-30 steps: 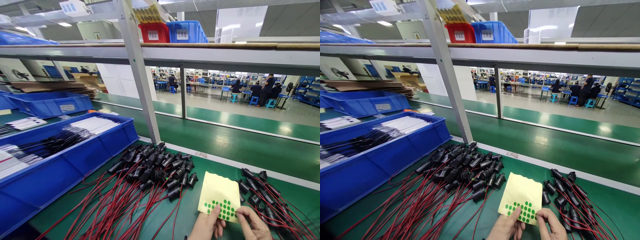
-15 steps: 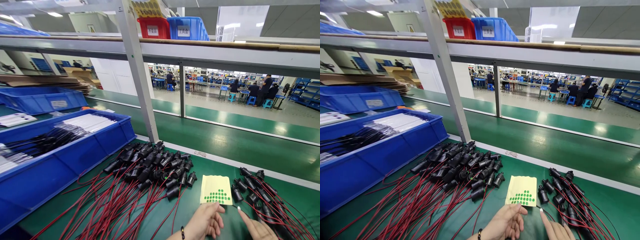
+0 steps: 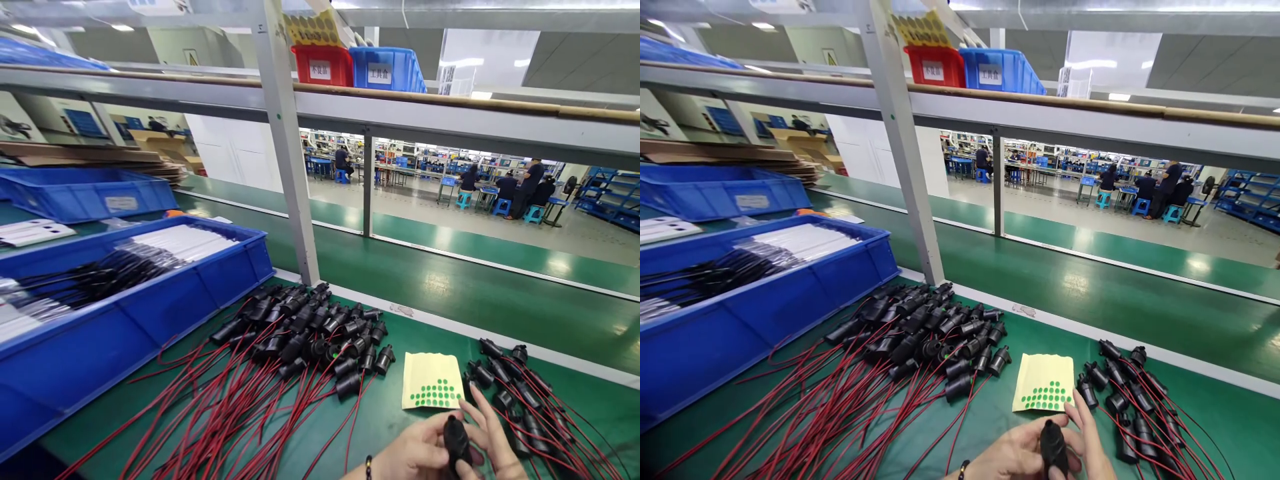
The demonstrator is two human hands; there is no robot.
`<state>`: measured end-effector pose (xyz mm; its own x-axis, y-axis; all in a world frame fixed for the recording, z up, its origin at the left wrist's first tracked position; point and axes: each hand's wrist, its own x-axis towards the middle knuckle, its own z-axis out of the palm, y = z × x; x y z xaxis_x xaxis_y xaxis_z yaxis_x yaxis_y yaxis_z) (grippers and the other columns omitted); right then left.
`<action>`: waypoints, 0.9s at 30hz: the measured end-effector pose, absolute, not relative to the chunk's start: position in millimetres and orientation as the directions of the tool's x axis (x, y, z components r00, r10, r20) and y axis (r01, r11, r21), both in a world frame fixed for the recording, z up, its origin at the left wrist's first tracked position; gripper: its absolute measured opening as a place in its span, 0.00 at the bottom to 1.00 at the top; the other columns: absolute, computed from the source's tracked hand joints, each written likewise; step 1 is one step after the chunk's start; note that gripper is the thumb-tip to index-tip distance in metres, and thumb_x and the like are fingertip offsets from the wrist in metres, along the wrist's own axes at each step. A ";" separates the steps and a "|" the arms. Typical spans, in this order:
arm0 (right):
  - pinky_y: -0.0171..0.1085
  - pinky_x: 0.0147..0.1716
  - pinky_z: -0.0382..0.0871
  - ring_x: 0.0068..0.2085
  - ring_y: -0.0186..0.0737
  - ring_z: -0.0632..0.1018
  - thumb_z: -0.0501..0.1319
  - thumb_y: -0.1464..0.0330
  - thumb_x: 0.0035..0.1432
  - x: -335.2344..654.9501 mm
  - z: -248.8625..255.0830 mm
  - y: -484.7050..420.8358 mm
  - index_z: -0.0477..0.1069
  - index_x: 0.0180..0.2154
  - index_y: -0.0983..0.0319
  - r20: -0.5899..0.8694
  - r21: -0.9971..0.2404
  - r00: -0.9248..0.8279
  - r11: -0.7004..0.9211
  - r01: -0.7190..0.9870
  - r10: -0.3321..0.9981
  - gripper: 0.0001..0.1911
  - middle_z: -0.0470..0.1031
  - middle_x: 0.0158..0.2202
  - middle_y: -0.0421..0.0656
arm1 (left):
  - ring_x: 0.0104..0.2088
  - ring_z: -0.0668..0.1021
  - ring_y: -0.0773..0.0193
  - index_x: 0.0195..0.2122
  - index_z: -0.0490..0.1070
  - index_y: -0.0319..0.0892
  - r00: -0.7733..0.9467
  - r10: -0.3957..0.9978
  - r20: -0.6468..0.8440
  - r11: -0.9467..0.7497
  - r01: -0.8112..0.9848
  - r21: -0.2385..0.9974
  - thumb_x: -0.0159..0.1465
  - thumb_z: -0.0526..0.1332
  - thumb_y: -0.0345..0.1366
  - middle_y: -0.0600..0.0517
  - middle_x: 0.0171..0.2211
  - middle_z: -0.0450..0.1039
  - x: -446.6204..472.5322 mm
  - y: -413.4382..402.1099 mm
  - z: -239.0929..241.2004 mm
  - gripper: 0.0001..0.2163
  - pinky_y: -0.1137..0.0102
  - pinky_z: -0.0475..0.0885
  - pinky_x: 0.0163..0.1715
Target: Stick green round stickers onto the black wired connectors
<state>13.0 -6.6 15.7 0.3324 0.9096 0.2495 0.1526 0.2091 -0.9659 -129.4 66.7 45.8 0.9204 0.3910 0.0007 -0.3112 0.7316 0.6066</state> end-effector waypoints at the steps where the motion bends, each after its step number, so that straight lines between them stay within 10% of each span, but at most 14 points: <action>1: 0.40 0.52 0.67 0.55 0.46 0.74 0.61 0.66 0.52 9.5 21.5 -3.0 0.58 0.61 0.52 0.262 -0.964 0.332 0.226 0.143 0.906 0.34 0.74 0.54 0.48 | 0.34 0.76 0.62 0.46 0.72 0.36 0.912 0.410 -0.004 0.724 -0.323 0.609 0.46 0.75 0.40 0.46 0.34 0.75 -130.3 67.4 47.5 0.28 0.69 0.65 0.39; 10: 0.32 0.43 0.75 0.49 0.46 0.78 0.71 0.60 0.46 55.6 7.7 8.6 0.79 0.38 0.57 0.050 -0.958 0.553 0.197 -0.209 0.831 0.15 0.77 0.50 0.44 | 0.17 0.71 0.71 0.28 0.64 0.40 0.797 0.602 -0.045 0.547 -0.371 0.750 0.40 0.77 0.42 0.55 0.22 0.71 -123.2 68.5 29.8 0.23 0.75 0.60 0.19; 21: 0.41 0.41 0.78 0.40 0.52 0.82 0.76 0.57 0.36 48.1 2.0 7.1 0.81 0.30 0.59 -0.174 -0.908 0.377 0.001 -0.419 0.910 0.17 0.82 0.37 0.46 | 0.23 0.62 0.73 0.35 0.59 0.44 0.760 0.650 -0.034 0.277 -0.195 0.941 0.48 0.70 0.55 0.58 0.27 0.61 -119.6 68.5 3.6 0.26 0.73 0.56 0.25; 27: 0.34 0.39 0.75 0.37 0.42 0.79 0.76 0.60 0.36 29.7 -4.5 7.7 0.82 0.33 0.60 -0.160 -0.876 0.367 0.040 -0.480 0.916 0.19 0.79 0.33 0.43 | 0.28 0.62 0.69 0.35 0.59 0.44 0.638 0.770 0.026 0.038 -0.087 0.996 0.50 0.69 0.39 0.56 0.31 0.62 -120.7 65.6 4.4 0.19 0.72 0.57 0.29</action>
